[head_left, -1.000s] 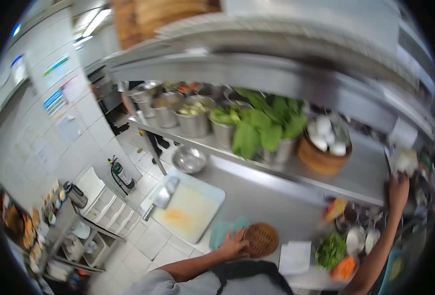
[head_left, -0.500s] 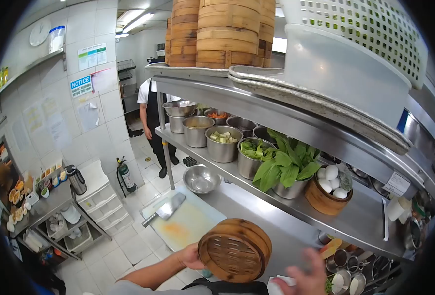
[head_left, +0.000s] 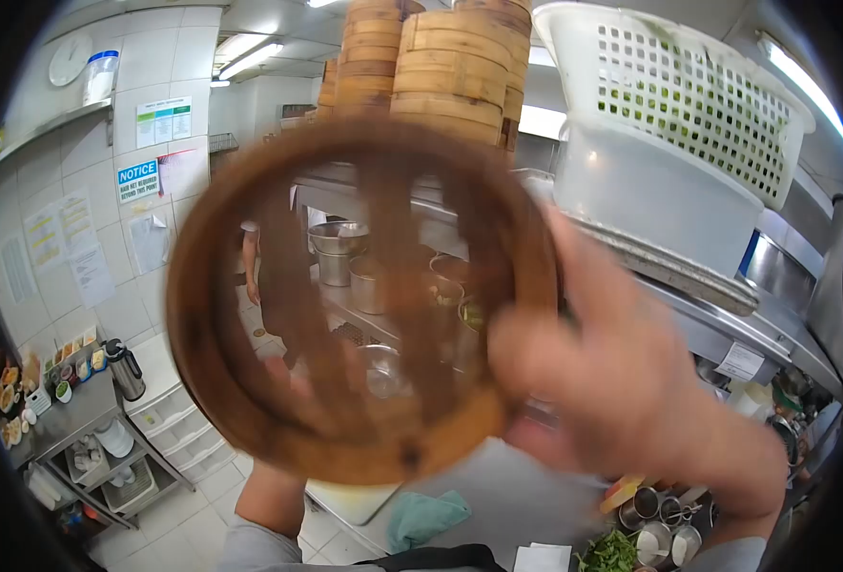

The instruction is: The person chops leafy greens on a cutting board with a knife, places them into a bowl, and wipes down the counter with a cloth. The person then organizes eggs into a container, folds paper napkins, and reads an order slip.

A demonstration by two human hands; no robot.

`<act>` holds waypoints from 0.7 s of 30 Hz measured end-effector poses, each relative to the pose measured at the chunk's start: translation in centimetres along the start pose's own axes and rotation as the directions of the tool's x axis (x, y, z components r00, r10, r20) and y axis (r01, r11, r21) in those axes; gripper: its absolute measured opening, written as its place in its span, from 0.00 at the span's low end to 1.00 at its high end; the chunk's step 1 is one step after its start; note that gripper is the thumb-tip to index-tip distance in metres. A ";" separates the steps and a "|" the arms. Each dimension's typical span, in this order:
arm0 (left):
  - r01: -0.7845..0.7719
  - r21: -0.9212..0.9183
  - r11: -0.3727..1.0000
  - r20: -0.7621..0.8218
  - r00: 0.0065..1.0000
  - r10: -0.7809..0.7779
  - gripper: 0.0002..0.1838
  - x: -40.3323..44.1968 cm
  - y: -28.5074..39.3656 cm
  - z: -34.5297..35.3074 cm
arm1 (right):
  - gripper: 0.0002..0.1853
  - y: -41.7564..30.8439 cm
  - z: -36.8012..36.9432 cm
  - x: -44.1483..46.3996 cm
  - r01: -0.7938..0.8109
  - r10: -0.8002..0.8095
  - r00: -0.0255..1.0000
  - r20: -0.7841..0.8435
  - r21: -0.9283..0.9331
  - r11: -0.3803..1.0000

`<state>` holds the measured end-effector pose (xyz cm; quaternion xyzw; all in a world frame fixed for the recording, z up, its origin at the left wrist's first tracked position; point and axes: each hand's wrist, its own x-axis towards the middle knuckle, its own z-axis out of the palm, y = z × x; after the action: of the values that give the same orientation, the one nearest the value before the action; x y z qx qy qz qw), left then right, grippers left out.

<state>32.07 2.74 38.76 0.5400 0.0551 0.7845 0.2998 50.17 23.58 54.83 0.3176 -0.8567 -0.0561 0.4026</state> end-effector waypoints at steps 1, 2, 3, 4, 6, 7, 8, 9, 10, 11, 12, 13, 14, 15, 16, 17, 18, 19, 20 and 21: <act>-0.030 0.043 0.999 0.011 0.999 0.030 0.44 0.1 0.9 0.0 | 0.27 0.7 -0.2 2.3 -0.031 0.031 0.999 -0.026 0.013 0.999; -0.037 0.070 0.997 -0.010 0.999 0.038 0.44 -0.2 1.4 -0.4 | 0.27 1.4 -0.5 4.6 -0.061 0.062 0.997 -0.052 0.028 0.998; -0.041 0.096 0.995 -0.032 0.999 0.044 0.45 -0.5 1.6 -1.3 | 0.24 1.9 -0.7 6.8 -0.123 0.124 0.988 -0.089 0.013 0.992; -0.046 0.116 0.992 -0.073 0.996 0.055 0.43 -1.2 1.7 -2.4 | 0.21 2.4 -0.9 8.9 -0.186 0.185 0.975 -0.125 0.004 0.982; 0.102 0.208 0.973 0.038 0.993 -0.112 0.39 -3.4 2.3 -6.5 | 0.20 3.4 -2.4 12.6 -0.314 0.307 0.939 -0.156 -0.024 0.949; 0.167 0.259 0.951 0.086 0.977 -0.195 0.38 -4.6 2.5 -7.9 | 0.24 4.0 -3.1 14.3 -0.353 0.344 0.925 -0.162 -0.026 0.935; 0.214 0.261 0.941 0.097 0.964 -0.246 0.35 -5.7 2.5 -8.4 | 0.28 4.6 -3.6 16.1 -0.389 0.379 0.910 -0.169 -0.027 0.921; 0.259 0.263 0.929 0.107 0.950 -0.295 0.33 -7.0 2.5 -9.0 | 0.32 5.3 -4.0 17.9 -0.423 0.412 0.894 -0.173 -0.027 0.906; 0.302 0.264 0.916 0.117 0.933 -0.341 0.30 -8.2 2.4 -9.5 | 0.37 6.2 -4.4 19.9 -0.457 0.445 0.878 -0.177 -0.029 0.889; 0.349 0.256 0.902 0.098 0.918 -0.383 0.29 -9.5 2.4 -9.9 | 0.36 7.2 -4.3 21.7 -0.477 0.462 0.869 -0.176 -0.049 0.878; 0.395 0.246 0.885 0.080 0.902 -0.425 0.27 -10.8 2.4 -10.1 | 0.36 8.0 -4.0 22.8 -0.495 0.478 0.860 -0.178 -0.064 0.866; 0.439 0.236 0.867 0.065 0.883 -0.465 0.25 -11.9 2.6 -10.4 | 0.35 9.1 -3.6 23.9 -0.514 0.495 0.850 -0.178 -0.080 0.854; 0.461 0.220 0.860 0.074 0.871 -0.486 0.24 -12.8 2.8 -10.7 | 0.34 10.1 -3.2 24.9 -0.532 0.512 0.841 -0.177 -0.094 0.842; 0.483 0.203 0.852 0.084 0.858 -0.506 0.24 -13.7 3.0 -11.1 | 0.34 10.9 -2.8 25.7 -0.549 0.528 0.832 -0.171 -0.110 0.829; 0.505 0.184 0.843 0.095 0.845 -0.527 0.23 -14.4 3.1 -11.5 | 0.33 11.8 -2.2 26.2 -0.565 0.544 0.823 -0.163 -0.125 0.816; 0.504 0.173 0.846 0.079 0.849 -0.522 0.23 -15.2 3.3 -11.9 | 0.33 12.6 -1.8 26.8 -0.579 0.560 0.814 -0.156 -0.141 0.803; 0.502 0.164 0.849 0.062 0.854 -0.517 0.23 -15.8 3.5 -12.3 | 0.32 13.4 -1.2 27.2 -0.590 0.572 0.807 -0.147 -0.152 0.793; 0.501 0.156 0.851 0.041 0.858 -0.513 0.23 -16.3 3.7 -12.8 | 0.32 14.1 -0.5 27.3 -0.600 0.584 0.800 -0.138 -0.163 0.783; 0.496 0.153 0.855 0.022 0.863 -0.504 0.23 -16.7 4.0 -13.1 | 0.31 14.8 0.0 27.3 -0.609 0.595 0.793 -0.129 -0.173 0.774; 0.490 0.151 0.859 0.002 0.869 -0.495 0.23 -17.0 4.3 -13.5 | 0.30 15.2 0.3 27.2 -0.615 0.603 0.789 -0.122 -0.184 0.767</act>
<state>22.46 -6.51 21.14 0.5442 0.2422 0.6646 0.4511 29.44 19.52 77.76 -0.0207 -0.8905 -0.0054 0.4546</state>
